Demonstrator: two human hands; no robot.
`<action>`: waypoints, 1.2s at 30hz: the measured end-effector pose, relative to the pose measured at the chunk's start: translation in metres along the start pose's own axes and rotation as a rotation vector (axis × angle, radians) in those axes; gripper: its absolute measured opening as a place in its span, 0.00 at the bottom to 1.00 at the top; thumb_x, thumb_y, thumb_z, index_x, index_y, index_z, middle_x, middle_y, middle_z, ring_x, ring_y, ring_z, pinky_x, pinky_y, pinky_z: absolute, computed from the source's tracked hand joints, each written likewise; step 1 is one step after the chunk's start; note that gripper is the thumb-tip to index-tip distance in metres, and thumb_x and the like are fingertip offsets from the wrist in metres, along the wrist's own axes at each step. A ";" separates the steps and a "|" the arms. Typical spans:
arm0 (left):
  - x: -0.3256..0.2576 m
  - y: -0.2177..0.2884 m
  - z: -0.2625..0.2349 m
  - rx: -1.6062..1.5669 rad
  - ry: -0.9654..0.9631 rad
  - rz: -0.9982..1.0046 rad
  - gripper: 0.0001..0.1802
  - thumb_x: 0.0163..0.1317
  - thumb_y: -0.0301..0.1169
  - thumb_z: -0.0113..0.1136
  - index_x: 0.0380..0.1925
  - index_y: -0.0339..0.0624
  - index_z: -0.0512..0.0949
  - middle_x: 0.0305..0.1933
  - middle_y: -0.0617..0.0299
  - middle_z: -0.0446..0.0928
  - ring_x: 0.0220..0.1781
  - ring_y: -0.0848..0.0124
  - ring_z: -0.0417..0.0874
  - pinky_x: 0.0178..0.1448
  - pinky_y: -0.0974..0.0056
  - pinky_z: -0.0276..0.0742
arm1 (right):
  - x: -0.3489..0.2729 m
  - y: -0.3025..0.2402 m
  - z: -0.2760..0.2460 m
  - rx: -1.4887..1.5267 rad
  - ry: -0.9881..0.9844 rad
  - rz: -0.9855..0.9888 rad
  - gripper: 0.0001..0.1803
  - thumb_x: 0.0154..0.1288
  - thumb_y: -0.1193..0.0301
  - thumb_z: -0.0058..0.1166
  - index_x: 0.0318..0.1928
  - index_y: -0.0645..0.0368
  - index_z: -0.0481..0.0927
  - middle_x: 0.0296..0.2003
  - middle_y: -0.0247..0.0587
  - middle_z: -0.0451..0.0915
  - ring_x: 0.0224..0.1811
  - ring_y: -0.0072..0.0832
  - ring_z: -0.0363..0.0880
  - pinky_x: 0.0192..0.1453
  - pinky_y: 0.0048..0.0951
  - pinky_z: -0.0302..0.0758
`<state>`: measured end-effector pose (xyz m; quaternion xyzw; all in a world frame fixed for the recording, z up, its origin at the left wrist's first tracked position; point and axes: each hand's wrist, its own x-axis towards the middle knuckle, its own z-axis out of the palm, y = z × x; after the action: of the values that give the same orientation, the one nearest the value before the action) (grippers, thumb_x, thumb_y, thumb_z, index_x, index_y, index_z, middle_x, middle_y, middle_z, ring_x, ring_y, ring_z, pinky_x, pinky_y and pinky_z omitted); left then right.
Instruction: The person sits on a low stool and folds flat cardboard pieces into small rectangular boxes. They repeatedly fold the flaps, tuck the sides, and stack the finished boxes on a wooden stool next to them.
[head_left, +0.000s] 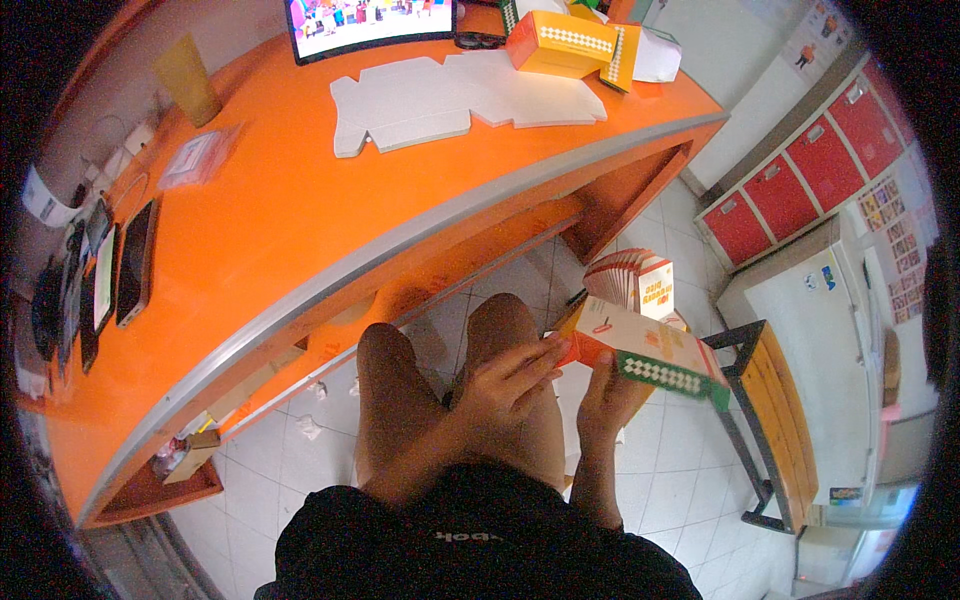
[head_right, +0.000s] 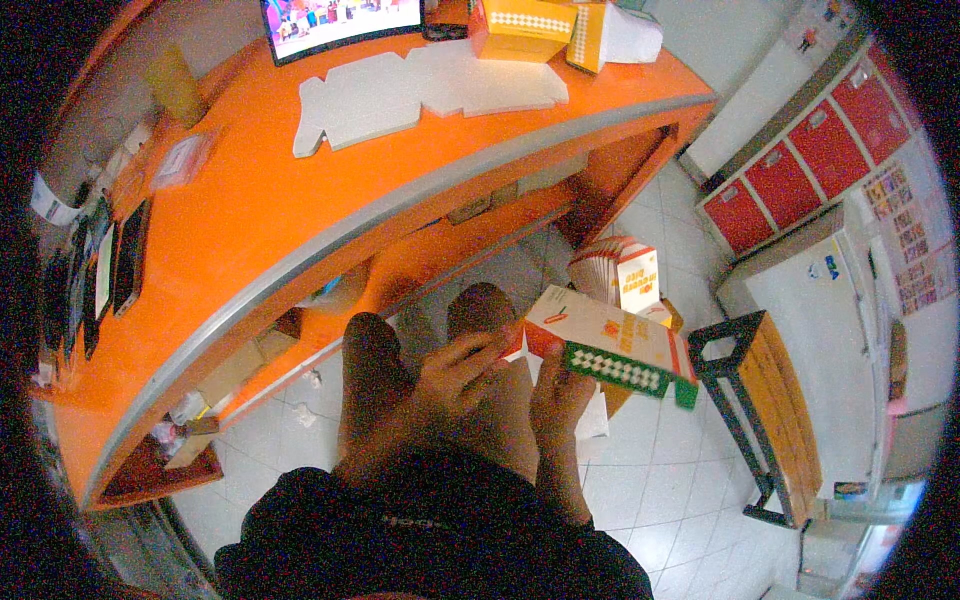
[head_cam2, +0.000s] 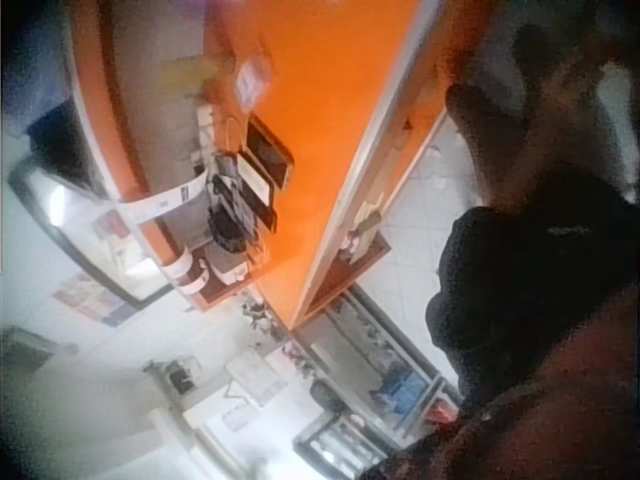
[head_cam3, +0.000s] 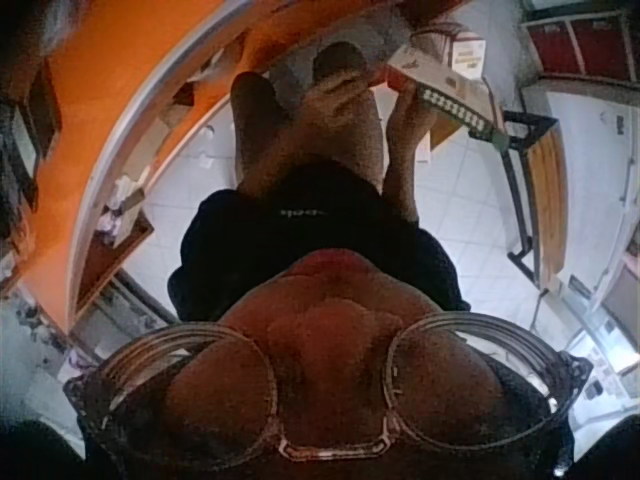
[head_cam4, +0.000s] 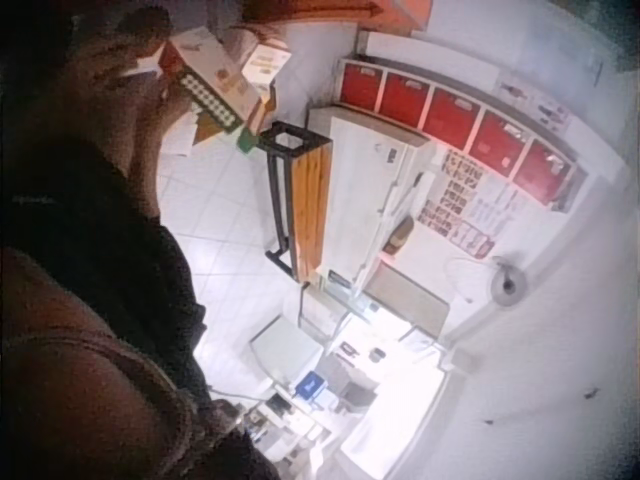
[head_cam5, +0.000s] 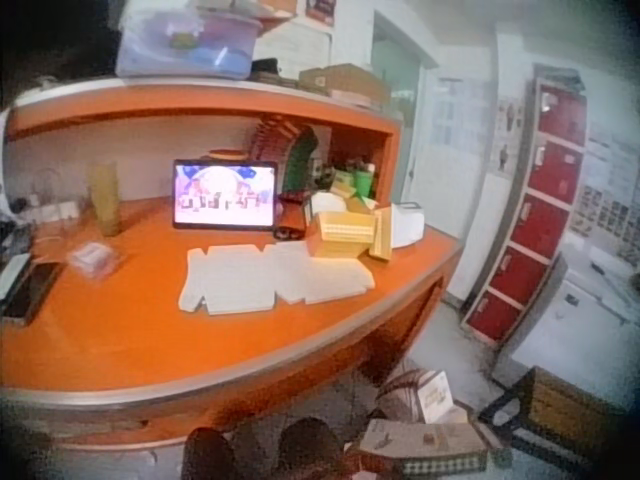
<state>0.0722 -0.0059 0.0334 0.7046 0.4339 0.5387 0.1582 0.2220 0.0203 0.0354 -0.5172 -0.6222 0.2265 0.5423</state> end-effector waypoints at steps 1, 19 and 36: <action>0.005 0.009 0.003 -0.001 0.066 0.003 0.21 0.53 0.21 0.61 0.49 0.37 0.75 0.49 0.49 0.75 0.49 0.57 0.79 0.52 0.60 0.77 | -0.006 0.003 0.005 -0.007 -0.035 0.061 0.14 0.67 0.73 0.46 0.50 0.68 0.68 0.45 0.49 0.73 0.50 0.35 0.71 0.56 0.38 0.67; 0.012 0.023 -0.012 -0.151 0.074 -0.262 0.10 0.58 0.25 0.57 0.39 0.34 0.78 0.49 0.50 0.75 0.51 0.58 0.77 0.55 0.62 0.72 | -0.039 0.068 -0.018 -0.811 -0.270 -0.071 0.18 0.69 0.67 0.42 0.55 0.61 0.65 0.51 0.46 0.69 0.55 0.37 0.67 0.60 0.43 0.66; 0.017 0.026 -0.020 -0.063 -0.011 -0.228 0.12 0.56 0.22 0.58 0.41 0.35 0.78 0.46 0.51 0.75 0.49 0.59 0.78 0.55 0.60 0.73 | -0.027 0.066 -0.022 -0.767 -0.266 -0.098 0.21 0.69 0.64 0.40 0.59 0.58 0.62 0.57 0.45 0.63 0.60 0.37 0.62 0.63 0.43 0.63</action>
<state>0.0667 -0.0129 0.0694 0.6484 0.4932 0.5268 0.2426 0.2652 0.0144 -0.0254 -0.6180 -0.7500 0.0169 0.2353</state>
